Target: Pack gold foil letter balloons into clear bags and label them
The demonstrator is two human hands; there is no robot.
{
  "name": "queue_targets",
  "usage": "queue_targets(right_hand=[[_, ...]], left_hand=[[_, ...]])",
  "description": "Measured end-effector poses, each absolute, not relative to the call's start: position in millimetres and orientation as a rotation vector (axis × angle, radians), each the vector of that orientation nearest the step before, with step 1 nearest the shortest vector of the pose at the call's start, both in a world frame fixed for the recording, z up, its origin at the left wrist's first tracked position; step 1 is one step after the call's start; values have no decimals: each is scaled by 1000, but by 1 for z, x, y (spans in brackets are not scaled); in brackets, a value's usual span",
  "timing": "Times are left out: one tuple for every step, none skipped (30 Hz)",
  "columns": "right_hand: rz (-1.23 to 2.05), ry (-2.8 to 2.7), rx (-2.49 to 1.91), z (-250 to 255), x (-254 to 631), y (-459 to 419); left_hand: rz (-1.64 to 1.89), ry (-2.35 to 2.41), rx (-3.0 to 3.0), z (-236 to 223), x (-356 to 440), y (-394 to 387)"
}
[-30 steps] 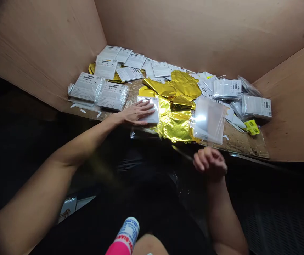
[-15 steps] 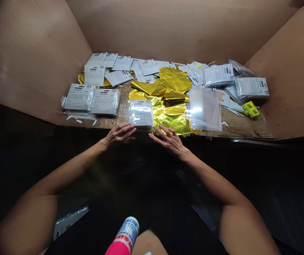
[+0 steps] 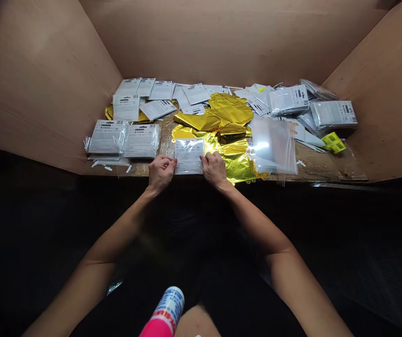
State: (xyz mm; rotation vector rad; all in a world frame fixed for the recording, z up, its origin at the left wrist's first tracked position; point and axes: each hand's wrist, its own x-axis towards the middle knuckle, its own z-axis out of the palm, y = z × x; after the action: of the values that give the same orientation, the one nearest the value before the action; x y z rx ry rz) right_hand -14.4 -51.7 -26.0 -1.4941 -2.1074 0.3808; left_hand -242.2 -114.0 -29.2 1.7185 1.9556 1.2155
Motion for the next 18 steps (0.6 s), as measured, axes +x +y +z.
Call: queue_targets(right_hand=[[373,-2122,-1529,-27,-18,-48],[374,-2133,-1555,-28,-22,-45],[385,-2132,-1574,-28,-24,-43],[404,-2118,-1589,-28,-25,-41],[426,-2091,-1603,-27,-26,-41],[453,-2056,-1609,-26,-27,-40],[484,-2014,-1602,-24,-27,-40],[519,-1962,-1582,-22,-27,-41],[555,-1900,-1545,-19,-28,-41],[596,-1826,-1495,-16,-29,-41],[640,-1746,-1432,-12,-30,-41],[685,-1666,-1358,-8,-33,-40],[726,-1592,-1279,-2,-36,-39],[774,-1535,-1202,3,-39,-38],[832,-1503,-1133,9,-43,-36],[894,-1500,-1080,15,-46,-34],[943,-1533,-1047,20,-48,-31],[964,-1610,-1038,23,-49,-28]], left_hand=[[1186,1983,1679,-28,-241,-111],[1151,2007,1640,-27,-240,-108],[1118,2031,1591,-27,-239,-105],[1098,2044,1522,-27,-239,-102],[1102,2034,1423,-27,-239,-98],[1136,1992,1292,-26,-240,-95],[1192,1912,1133,-25,-241,-92],[1242,1787,971,-22,-243,-89],[1273,1629,831,-19,-244,-88],[1286,1456,729,-14,-246,-88],[1293,1292,670,-9,-247,-90],[1297,1145,651,-3,-248,-92],[1304,1028,656,3,-249,-96],[1325,946,672,9,-251,-99],[1355,903,688,15,-256,-103],[1387,898,700,23,-264,-106],[1423,934,706,31,-276,-107],[1463,1011,708,40,-292,-107]])
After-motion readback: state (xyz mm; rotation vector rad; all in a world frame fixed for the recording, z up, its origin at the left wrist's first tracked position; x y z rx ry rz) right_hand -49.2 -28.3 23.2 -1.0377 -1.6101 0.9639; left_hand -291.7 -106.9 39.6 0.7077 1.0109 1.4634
